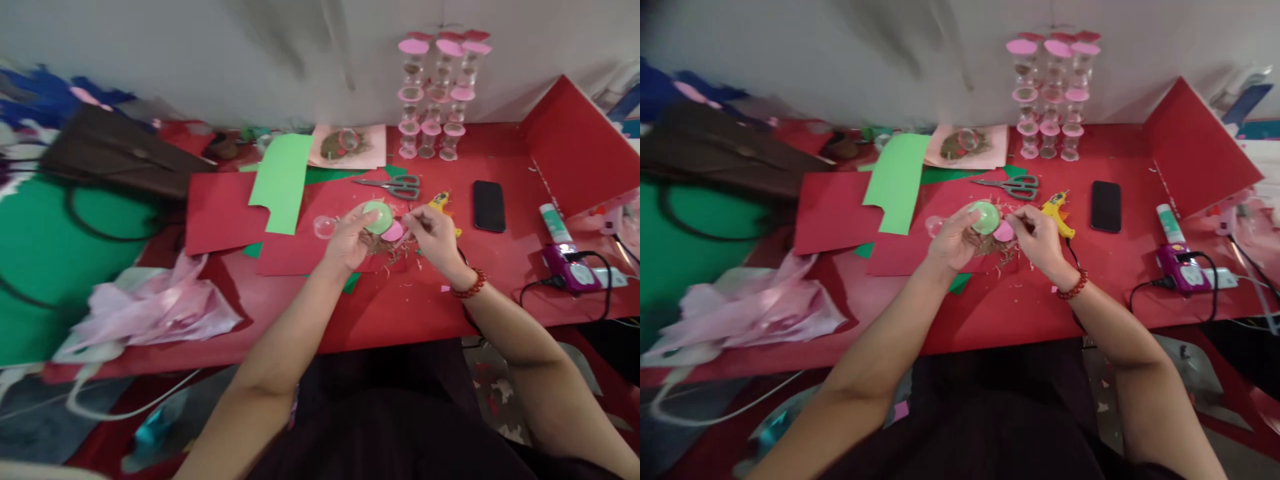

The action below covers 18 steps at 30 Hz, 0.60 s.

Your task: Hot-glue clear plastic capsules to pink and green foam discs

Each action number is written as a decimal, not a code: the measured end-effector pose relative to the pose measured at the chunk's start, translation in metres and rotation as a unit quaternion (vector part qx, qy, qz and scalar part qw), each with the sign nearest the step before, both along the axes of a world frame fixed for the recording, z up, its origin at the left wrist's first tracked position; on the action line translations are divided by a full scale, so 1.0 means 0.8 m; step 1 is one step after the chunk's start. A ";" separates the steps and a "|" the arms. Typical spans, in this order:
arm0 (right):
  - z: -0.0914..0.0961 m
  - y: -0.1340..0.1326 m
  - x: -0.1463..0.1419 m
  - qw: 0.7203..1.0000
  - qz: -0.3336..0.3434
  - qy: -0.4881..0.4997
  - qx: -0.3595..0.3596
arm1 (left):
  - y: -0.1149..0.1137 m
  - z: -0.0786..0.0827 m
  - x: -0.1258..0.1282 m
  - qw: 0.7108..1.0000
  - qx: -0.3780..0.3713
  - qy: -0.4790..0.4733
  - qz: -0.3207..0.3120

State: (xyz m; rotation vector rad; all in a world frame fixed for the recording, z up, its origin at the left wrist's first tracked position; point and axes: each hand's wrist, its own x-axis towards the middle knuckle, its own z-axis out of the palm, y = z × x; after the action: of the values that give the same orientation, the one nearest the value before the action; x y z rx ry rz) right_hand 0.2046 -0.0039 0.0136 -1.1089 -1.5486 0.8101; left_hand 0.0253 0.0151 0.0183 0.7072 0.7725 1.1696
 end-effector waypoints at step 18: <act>-0.015 0.001 -0.001 0.989 -0.003 -0.128 0.076 | -0.014 0.003 0.009 0.996 -0.055 -0.044 -0.060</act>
State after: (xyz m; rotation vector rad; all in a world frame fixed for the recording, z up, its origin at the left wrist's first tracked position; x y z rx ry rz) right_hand 0.2036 -0.0033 0.0019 -1.1361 -1.7874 0.5502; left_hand 0.0328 0.0040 0.0207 0.5984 0.7054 1.0336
